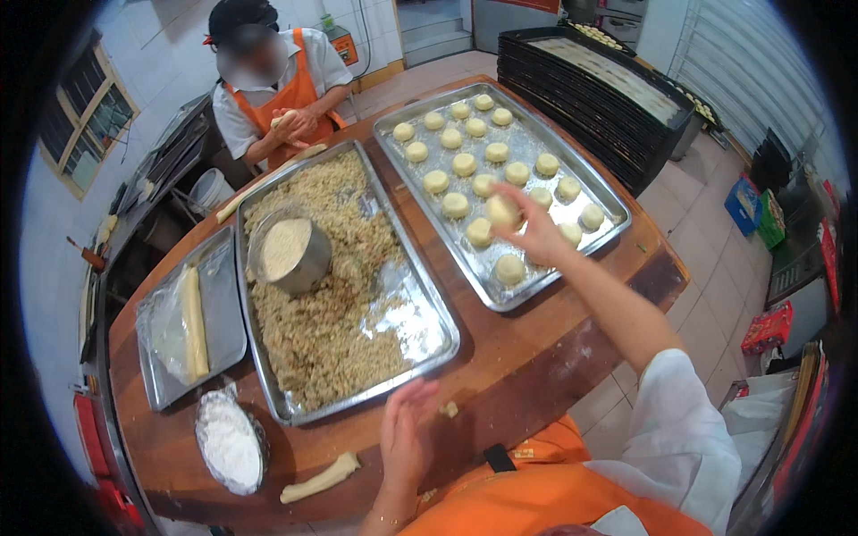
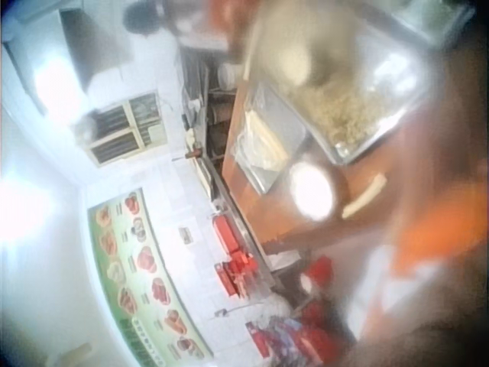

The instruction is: The person prepares buns by hand by shaping dough, adding filling from a tray, and rolling the dough into balls before placing them onto a baking sheet.

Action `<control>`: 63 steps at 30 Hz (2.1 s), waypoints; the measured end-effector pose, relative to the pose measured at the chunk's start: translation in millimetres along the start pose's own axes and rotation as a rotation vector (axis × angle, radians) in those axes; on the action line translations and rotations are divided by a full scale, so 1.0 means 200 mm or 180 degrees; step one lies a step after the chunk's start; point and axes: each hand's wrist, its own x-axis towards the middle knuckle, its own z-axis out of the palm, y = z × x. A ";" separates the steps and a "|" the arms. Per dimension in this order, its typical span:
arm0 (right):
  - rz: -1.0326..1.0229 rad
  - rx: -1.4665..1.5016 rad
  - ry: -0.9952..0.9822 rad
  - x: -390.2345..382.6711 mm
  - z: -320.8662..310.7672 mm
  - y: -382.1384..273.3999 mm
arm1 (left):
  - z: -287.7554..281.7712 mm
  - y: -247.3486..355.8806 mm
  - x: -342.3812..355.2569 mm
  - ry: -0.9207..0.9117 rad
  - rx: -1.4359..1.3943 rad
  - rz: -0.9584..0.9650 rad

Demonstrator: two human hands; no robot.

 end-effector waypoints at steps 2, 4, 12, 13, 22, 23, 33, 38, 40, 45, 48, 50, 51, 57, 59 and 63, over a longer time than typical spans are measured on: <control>0.0360 -0.0603 0.0455 0.26 -0.24 0.22 | -0.04 -0.02 0.00 0.0196 0.0152 -0.0090; 0.0713 -0.1293 0.0940 0.47 -0.42 0.42 | -0.08 -0.06 0.01 0.0447 0.0099 -0.0191; 0.0671 -0.2707 0.0929 0.91 -0.60 0.80 | -0.13 -0.07 0.07 0.0928 0.0081 -0.0446; 0.0639 -0.2659 0.0858 0.92 -0.60 0.85 | -0.13 -0.08 0.08 0.0929 -0.0007 -0.0455; -0.0224 0.0446 0.2390 0.84 -0.61 0.46 | -0.17 -0.04 0.07 0.0763 0.0232 -0.0215; -0.0191 0.1558 0.1967 0.74 -0.54 0.34 | -0.17 -0.05 0.04 0.0887 0.0251 -0.0180; -0.1337 -0.1204 -0.1830 -0.71 0.63 -0.34 | -0.42 -0.07 -0.34 0.1467 0.0897 0.0278; -0.0963 -0.0756 -0.1905 -0.97 0.93 -0.44 | -0.74 -0.01 -0.55 0.1375 0.4248 0.0769; -0.0910 -0.0827 -0.2181 -1.00 1.02 -0.44 | -0.79 -0.04 -0.66 0.1111 0.4827 0.0448; -0.1075 -0.0881 -0.2481 -0.94 1.34 -0.55 | -0.90 -0.07 -0.70 0.1264 0.4549 0.0679; -0.1752 -0.0728 -0.2399 -0.93 1.59 -0.57 | -0.95 -0.03 -0.67 0.1363 0.4527 0.0555; -0.1907 -0.0760 -0.2796 -0.92 1.71 -0.60 | -0.99 -0.05 -0.66 0.1204 0.4365 0.1092; -0.1751 -0.0604 -0.3019 -0.91 1.74 -0.65 | -1.00 -0.06 -0.66 0.1125 0.4285 0.1344; -0.1142 -0.1359 -0.3692 -0.89 1.75 -0.62 | -0.98 -0.02 -0.72 0.1018 0.4350 0.1333; -0.1187 -0.1241 -0.3651 -0.92 1.74 -0.61 | -0.99 -0.04 -0.72 0.1004 0.4565 0.1407; -0.1248 -0.1278 -0.3602 -0.93 1.76 -0.59 | -0.99 -0.11 -0.66 0.0901 0.5058 0.1591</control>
